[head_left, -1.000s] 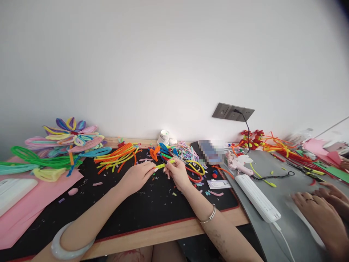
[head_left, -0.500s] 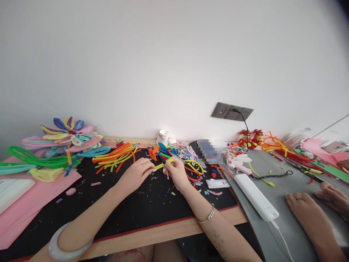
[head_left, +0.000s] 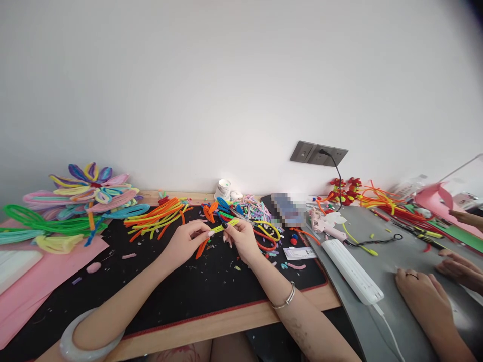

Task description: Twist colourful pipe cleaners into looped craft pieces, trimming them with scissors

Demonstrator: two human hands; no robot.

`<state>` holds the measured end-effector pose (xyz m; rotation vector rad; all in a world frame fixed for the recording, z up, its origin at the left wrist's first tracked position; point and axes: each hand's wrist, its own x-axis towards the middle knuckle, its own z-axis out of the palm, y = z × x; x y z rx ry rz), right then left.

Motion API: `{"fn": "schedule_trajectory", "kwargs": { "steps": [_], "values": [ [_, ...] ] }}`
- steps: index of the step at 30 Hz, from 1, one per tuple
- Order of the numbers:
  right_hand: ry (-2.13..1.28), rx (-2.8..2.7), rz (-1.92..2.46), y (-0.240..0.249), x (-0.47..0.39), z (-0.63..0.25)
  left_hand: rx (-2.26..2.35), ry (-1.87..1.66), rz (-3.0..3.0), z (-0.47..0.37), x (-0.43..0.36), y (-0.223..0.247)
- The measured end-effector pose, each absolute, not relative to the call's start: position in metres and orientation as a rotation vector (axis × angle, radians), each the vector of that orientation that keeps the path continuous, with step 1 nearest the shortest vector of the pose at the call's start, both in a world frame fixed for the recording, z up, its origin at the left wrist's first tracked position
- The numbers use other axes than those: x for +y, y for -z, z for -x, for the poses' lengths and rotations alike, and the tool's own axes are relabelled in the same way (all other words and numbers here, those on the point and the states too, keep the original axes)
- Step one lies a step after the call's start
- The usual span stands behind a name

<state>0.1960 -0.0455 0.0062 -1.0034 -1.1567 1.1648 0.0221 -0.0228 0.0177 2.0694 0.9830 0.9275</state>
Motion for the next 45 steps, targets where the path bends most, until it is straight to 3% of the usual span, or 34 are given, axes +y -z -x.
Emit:
{"fn": "schedule_trajectory", "kwargs": {
  "steps": [18, 45],
  "values": [
    [-1.314, -1.257, 0.952, 0.001, -0.046, -0.192, 0.886, -0.872, -1.661, -0.025, -0.016, -0.007],
    [-1.148, -1.306, 1.101, -0.004, -0.047, -0.191, 0.778, -0.709, -1.452, -0.026, -0.018, -0.002]
  ]
}}
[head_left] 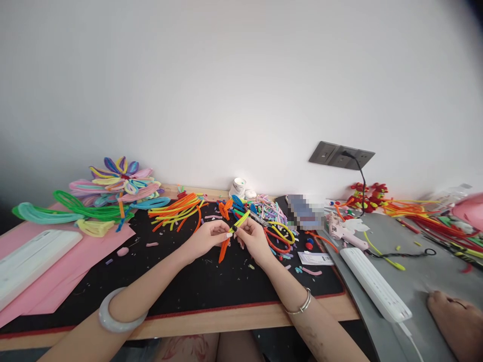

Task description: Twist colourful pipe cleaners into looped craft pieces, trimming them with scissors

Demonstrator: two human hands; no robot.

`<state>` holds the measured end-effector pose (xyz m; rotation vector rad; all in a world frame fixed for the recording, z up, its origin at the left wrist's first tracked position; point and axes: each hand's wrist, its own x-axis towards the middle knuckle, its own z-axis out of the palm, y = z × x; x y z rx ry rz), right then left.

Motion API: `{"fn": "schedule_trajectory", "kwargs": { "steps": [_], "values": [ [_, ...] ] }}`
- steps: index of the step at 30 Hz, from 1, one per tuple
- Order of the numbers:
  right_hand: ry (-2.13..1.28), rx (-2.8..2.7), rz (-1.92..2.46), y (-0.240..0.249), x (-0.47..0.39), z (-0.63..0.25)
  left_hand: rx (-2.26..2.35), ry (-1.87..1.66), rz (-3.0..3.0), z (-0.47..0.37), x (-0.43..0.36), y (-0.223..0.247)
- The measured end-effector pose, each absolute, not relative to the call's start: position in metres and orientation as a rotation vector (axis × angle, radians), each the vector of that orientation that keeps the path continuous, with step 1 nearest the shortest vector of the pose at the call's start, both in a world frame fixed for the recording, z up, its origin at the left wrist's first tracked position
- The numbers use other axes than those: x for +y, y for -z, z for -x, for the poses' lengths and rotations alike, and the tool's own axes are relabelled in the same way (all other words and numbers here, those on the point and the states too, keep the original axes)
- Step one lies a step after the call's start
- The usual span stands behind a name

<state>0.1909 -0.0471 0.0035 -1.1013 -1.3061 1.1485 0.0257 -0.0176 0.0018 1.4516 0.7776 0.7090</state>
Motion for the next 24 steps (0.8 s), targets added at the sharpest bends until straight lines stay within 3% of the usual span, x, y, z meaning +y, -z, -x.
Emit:
{"fn": "schedule_trajectory", "kwargs": {
  "steps": [24],
  "values": [
    [-1.690, -1.045, 0.755, -0.002, -0.047, -0.196, 0.724, -0.738, -1.502, -0.022, -0.025, -0.018]
  ]
}}
